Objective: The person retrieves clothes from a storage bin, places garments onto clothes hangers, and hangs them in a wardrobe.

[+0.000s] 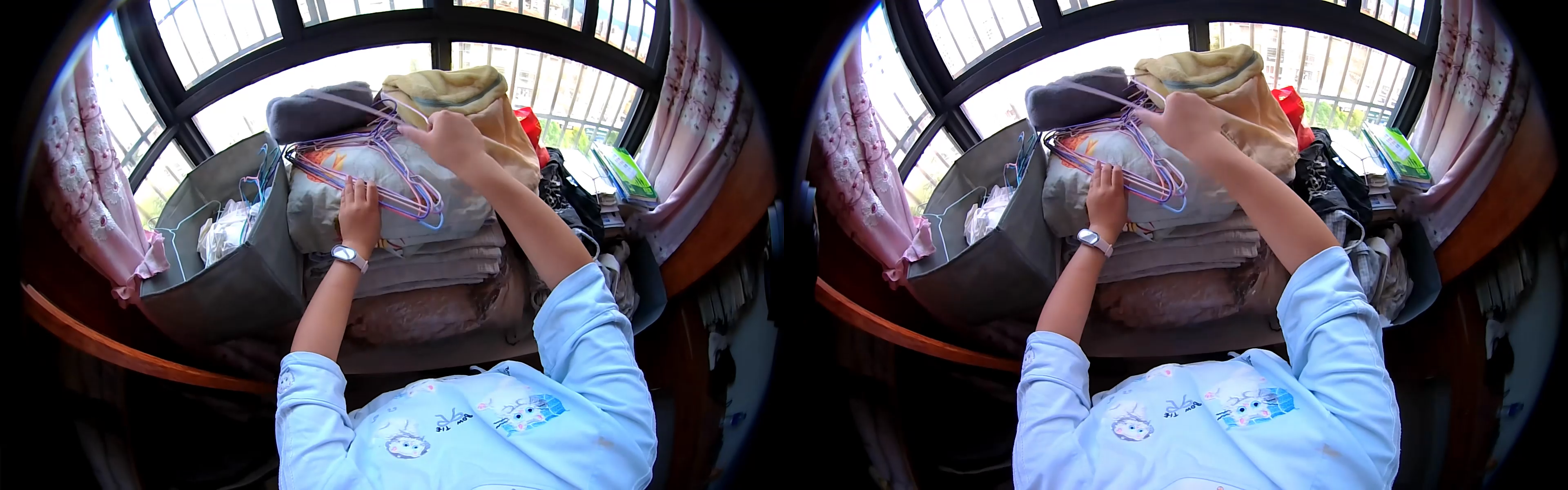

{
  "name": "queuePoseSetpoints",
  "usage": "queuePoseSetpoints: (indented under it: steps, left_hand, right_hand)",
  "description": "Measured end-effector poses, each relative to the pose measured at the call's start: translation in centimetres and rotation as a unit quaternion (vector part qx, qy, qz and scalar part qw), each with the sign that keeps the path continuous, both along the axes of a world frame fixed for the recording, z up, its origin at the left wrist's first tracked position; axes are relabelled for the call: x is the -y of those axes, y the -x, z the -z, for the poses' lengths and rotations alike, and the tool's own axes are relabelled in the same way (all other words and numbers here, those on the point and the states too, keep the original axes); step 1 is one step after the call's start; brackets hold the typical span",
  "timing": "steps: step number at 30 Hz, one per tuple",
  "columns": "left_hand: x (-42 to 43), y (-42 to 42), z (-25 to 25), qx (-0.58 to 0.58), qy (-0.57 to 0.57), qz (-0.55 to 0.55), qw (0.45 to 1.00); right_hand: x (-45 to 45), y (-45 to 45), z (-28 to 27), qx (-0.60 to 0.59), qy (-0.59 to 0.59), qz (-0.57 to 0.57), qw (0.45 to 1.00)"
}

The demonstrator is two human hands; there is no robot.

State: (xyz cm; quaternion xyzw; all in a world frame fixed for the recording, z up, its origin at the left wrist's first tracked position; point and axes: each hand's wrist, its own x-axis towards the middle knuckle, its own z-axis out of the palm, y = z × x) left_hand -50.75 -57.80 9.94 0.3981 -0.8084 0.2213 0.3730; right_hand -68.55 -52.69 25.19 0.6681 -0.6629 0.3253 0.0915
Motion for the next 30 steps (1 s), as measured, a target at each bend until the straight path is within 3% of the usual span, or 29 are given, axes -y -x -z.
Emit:
queuePoseSetpoints:
  steps: [2, 5, 6, 8, 10, 12, 13, 14, 15, 16, 18, 20, 23, 24, 26, 28, 29, 30]
  left_hand:
    - [0.5, 0.5, -0.2, -0.010, -0.001, -0.020, 1.000]
    - [3.2, 1.4, -1.2, -0.003, 0.005, -0.042, 0.999]
    - [4.4, 1.7, -1.5, 0.013, 0.015, -0.044, 0.999]
    - [7.1, 1.8, -1.4, 0.092, -0.002, -0.077, 0.993]
    - [8.7, 2.1, -0.5, 0.072, -0.063, -0.107, 0.990]
    - [3.4, 1.2, -1.8, -0.067, -0.107, 0.058, 0.990]
    - [-0.3, 0.7, -2.6, -0.236, -0.253, 0.187, 0.919]
    - [-3.7, 0.0, -2.5, -0.382, -0.389, 0.297, 0.784]
    - [-6.3, -1.2, -0.9, -0.518, -0.494, 0.420, 0.558]
    - [-8.8, -2.5, 0.6, -0.606, -0.560, 0.491, 0.279]
    - [-14.8, -3.0, 1.1, -0.490, -0.665, 0.550, 0.122]
    - [-16.3, -4.1, 8.1, -0.613, -0.564, 0.521, -0.188]
    - [-19.5, -4.7, 12.3, -0.724, -0.554, 0.380, -0.154]
    - [-20.1, -4.7, 12.5, -0.724, -0.589, 0.337, -0.125]
    - [-21.9, -3.7, 10.1, -0.669, -0.672, 0.318, 0.000]
    - [-22.0, -3.4, 10.1, -0.609, -0.716, 0.340, 0.034]
    - [-22.6, -3.0, 9.4, -0.627, -0.731, 0.261, 0.069]
    - [-22.9, -2.8, 10.0, -0.626, -0.731, 0.262, 0.072]
  right_hand:
    - [-0.1, 0.3, -0.6, 0.065, -0.022, -0.031, 0.997]
    - [-4.1, -0.7, -0.9, 0.247, -0.048, -0.233, 0.939]
    - [-6.0, -1.2, -0.2, 0.259, -0.060, -0.260, 0.928]
    - [-11.5, -1.9, 0.9, 0.168, -0.035, -0.240, 0.955]
    - [-16.7, -1.8, 4.1, 0.136, 0.013, -0.228, 0.964]
    - [-21.8, -0.8, 8.7, 0.136, 0.021, -0.164, 0.977]
    - [-24.1, 0.0, 11.8, 0.107, 0.023, -0.116, 0.987]
    - [-26.5, 0.5, 14.7, 0.110, 0.021, -0.049, 0.993]
    - [-29.2, 0.7, 17.1, 0.127, -0.007, 0.026, 0.992]
    - [-32.1, 0.4, 19.3, 0.133, -0.035, 0.080, 0.987]
    - [-37.1, -1.3, 22.1, 0.120, -0.034, 0.124, 0.984]
    - [-40.9, -3.5, 23.2, 0.102, -0.046, 0.177, 0.978]
    - [-45.0, -6.3, 23.8, 0.075, -0.054, 0.247, 0.965]
    - [-46.3, -6.8, 24.3, 0.073, -0.067, 0.272, 0.957]
    - [-47.9, -7.2, 25.1, 0.071, -0.087, 0.302, 0.947]
    - [-49.3, -7.5, 25.5, 0.051, -0.064, 0.243, 0.966]
    - [-49.9, -8.1, 25.2, 0.094, -0.149, 0.258, 0.950]
    - [-49.9, -7.8, 25.1, 0.096, -0.146, 0.256, 0.951]
